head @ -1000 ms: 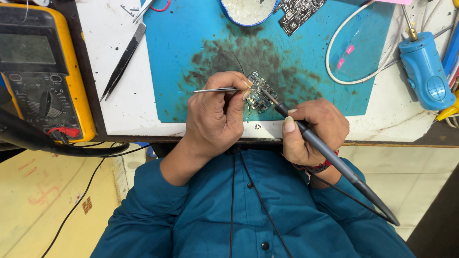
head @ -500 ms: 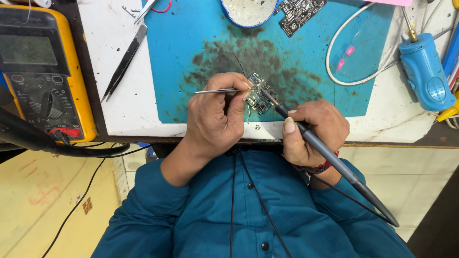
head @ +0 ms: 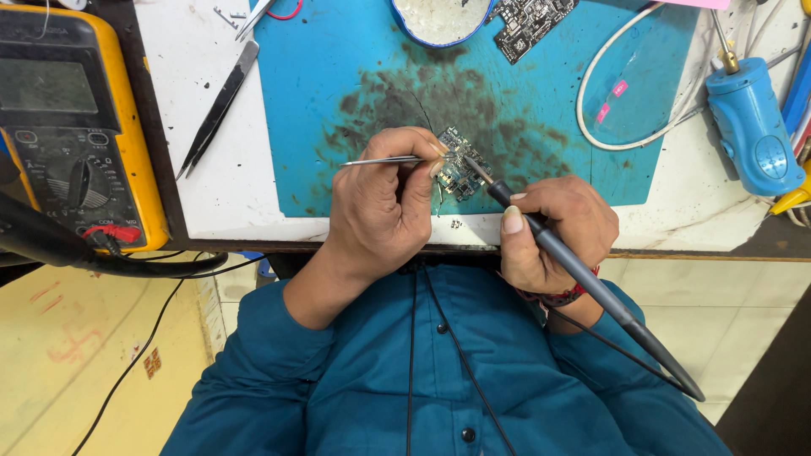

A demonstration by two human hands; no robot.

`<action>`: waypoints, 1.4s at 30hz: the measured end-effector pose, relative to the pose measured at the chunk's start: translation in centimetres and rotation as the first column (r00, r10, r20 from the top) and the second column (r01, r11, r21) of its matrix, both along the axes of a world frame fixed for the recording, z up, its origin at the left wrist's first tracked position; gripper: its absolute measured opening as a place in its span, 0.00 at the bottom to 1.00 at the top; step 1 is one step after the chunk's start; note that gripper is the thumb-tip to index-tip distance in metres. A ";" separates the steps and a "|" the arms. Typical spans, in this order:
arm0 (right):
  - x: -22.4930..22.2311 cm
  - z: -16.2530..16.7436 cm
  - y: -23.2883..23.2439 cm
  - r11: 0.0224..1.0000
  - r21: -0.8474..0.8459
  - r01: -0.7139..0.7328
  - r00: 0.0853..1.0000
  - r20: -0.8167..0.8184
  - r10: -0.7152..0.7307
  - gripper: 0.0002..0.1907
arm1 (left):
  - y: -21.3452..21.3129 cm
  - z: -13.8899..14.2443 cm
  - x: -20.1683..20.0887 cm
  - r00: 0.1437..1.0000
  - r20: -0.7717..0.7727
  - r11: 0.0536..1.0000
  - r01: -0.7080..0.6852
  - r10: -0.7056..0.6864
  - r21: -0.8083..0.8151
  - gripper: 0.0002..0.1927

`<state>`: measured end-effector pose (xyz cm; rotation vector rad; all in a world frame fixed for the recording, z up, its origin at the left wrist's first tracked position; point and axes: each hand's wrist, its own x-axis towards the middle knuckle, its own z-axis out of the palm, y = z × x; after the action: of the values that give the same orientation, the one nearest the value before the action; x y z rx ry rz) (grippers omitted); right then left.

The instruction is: The person uses a soldering iron and tweezers to apply solder to a small circuit board. They hold the board steady with one hand while applying heat and solder with the other, working on specific connection points.

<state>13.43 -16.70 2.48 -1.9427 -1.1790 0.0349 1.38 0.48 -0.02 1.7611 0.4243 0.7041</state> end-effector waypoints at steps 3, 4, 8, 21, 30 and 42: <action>0.0 -0.1 0.0 1.000 0.003 0.004 1.000 -0.010 -0.004 0.06 | 0.0 0.0 0.0 1.000 0.014 1.000 0.000 0.000 0.005 0.08; 0.0 -0.1 0.0 1.000 0.000 0.006 1.000 -0.014 -0.006 0.06 | 0.0 0.0 0.0 1.000 0.022 1.000 -0.001 0.001 0.005 0.08; 0.0 -0.2 -0.1 1.000 0.014 0.005 1.000 -0.003 -0.005 0.06 | 0.0 -0.1 0.1 1.000 0.003 1.000 0.000 0.000 0.001 0.08; 0.0 -0.2 0.0 1.000 0.027 0.008 1.000 -0.011 -0.008 0.06 | 0.0 -0.1 0.1 1.000 0.016 1.000 0.001 -0.001 0.005 0.09; 0.0 -0.3 0.0 1.000 0.018 0.008 1.000 -0.010 -0.008 0.06 | 0.0 -0.1 -0.1 1.000 0.007 1.000 0.004 -0.004 -0.012 0.08; 0.0 -0.2 0.0 1.000 0.020 0.006 1.000 -0.010 -0.006 0.06 | 0.1 0.0 0.0 1.000 0.009 1.000 0.004 -0.004 0.000 0.08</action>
<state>13.39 -16.66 2.32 -1.9266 -1.1630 0.0296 1.36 0.56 -0.04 1.7579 0.4150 0.7090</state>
